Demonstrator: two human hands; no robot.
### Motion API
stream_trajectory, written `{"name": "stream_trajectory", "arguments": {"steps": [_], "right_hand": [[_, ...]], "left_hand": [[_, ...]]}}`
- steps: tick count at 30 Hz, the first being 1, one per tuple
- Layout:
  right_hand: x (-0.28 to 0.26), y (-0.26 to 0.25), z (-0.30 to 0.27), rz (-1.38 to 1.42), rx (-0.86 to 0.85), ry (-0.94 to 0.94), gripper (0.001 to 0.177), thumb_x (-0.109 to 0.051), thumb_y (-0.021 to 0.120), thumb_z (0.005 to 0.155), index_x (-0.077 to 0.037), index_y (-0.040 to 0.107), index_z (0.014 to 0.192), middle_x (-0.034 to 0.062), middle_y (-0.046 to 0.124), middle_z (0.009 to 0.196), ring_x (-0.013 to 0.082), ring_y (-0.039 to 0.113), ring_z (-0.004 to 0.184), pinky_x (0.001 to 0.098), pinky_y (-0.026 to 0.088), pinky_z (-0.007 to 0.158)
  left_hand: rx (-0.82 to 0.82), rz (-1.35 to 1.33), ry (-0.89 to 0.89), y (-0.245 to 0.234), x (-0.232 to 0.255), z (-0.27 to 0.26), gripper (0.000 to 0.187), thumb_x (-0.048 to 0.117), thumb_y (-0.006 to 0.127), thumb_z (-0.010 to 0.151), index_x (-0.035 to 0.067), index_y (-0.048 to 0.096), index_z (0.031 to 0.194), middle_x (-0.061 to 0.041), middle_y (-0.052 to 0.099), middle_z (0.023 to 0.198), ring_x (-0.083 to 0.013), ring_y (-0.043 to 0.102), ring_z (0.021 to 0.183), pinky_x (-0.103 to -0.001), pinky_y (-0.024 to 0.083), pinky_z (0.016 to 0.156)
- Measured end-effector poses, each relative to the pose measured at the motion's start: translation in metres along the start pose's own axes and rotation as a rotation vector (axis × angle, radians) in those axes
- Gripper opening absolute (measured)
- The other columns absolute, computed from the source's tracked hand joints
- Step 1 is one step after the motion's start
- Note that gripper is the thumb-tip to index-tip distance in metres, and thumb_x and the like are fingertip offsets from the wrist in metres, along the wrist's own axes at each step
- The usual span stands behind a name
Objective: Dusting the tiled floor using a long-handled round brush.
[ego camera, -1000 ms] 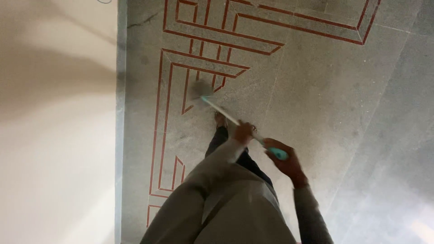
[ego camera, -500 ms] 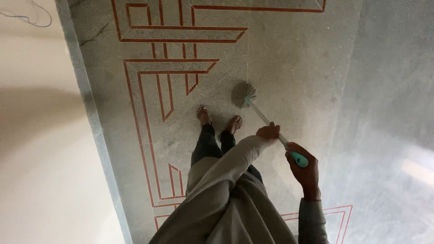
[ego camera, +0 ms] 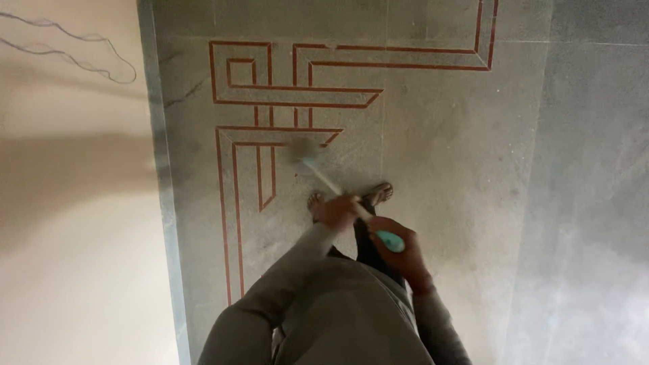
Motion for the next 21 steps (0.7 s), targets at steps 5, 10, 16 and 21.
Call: {"name": "stream_trajectory", "arguments": {"steps": [5, 10, 16, 21], "right_hand": [[0.041, 0.033, 0.046, 0.096, -0.127, -0.151, 0.032, -0.010, 0.070, 0.093, -0.004, 0.070, 0.125, 0.0156, 0.074, 0.126, 0.0261, 0.073, 0.114, 0.0400, 0.058, 0.096], [0.068, 0.005, 0.073, 0.066, -0.144, -0.370, 0.004, -0.014, 0.070, 0.110, -0.014, 0.073, 0.112, 0.0049, 0.080, 0.116, 0.0220, 0.078, 0.102, 0.0392, 0.062, 0.108], [0.080, -0.129, 0.016, -0.069, -0.056, 0.138, 0.032, -0.017, 0.074, 0.089, -0.017, 0.076, 0.121, 0.0052, 0.077, 0.121, 0.0274, 0.074, 0.108, 0.0405, 0.057, 0.093], [0.118, -0.233, -0.077, -0.122, 0.250, 0.189, 0.035, -0.016, 0.075, 0.085, -0.014, 0.076, 0.120, 0.0073, 0.078, 0.121, 0.0245, 0.075, 0.109, 0.0395, 0.060, 0.092]], "left_hand": [[-0.010, 0.157, -0.438, -0.122, 0.033, -0.004, 0.063, 0.040, 0.070, 0.094, 0.006, 0.051, 0.144, -0.030, 0.051, 0.145, -0.0392, 0.069, 0.109, -0.046, 0.061, 0.084], [0.014, 0.262, -0.422, -0.098, 0.016, 0.038, 0.081, 0.052, 0.071, 0.090, 0.004, 0.043, 0.149, -0.033, 0.040, 0.152, -0.0453, 0.063, 0.120, -0.049, 0.059, 0.089], [-0.373, 0.397, -0.197, -0.033, 0.101, 0.098, 0.066, 0.047, 0.059, 0.101, 0.004, 0.042, 0.149, -0.030, 0.043, 0.147, -0.0380, 0.061, 0.123, -0.049, 0.054, 0.097], [-0.702, 0.372, 0.124, 0.051, 0.281, 0.161, 0.051, 0.030, 0.067, 0.092, 0.004, 0.051, 0.132, -0.023, 0.060, 0.127, -0.0408, 0.054, 0.123, -0.062, 0.042, 0.103]]}}
Point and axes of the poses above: each hand's wrist, its own z-axis towards the middle knuckle, its own y-axis out of the palm, x = y × z, the point moved 2 cm from there along z, towards the middle knuckle
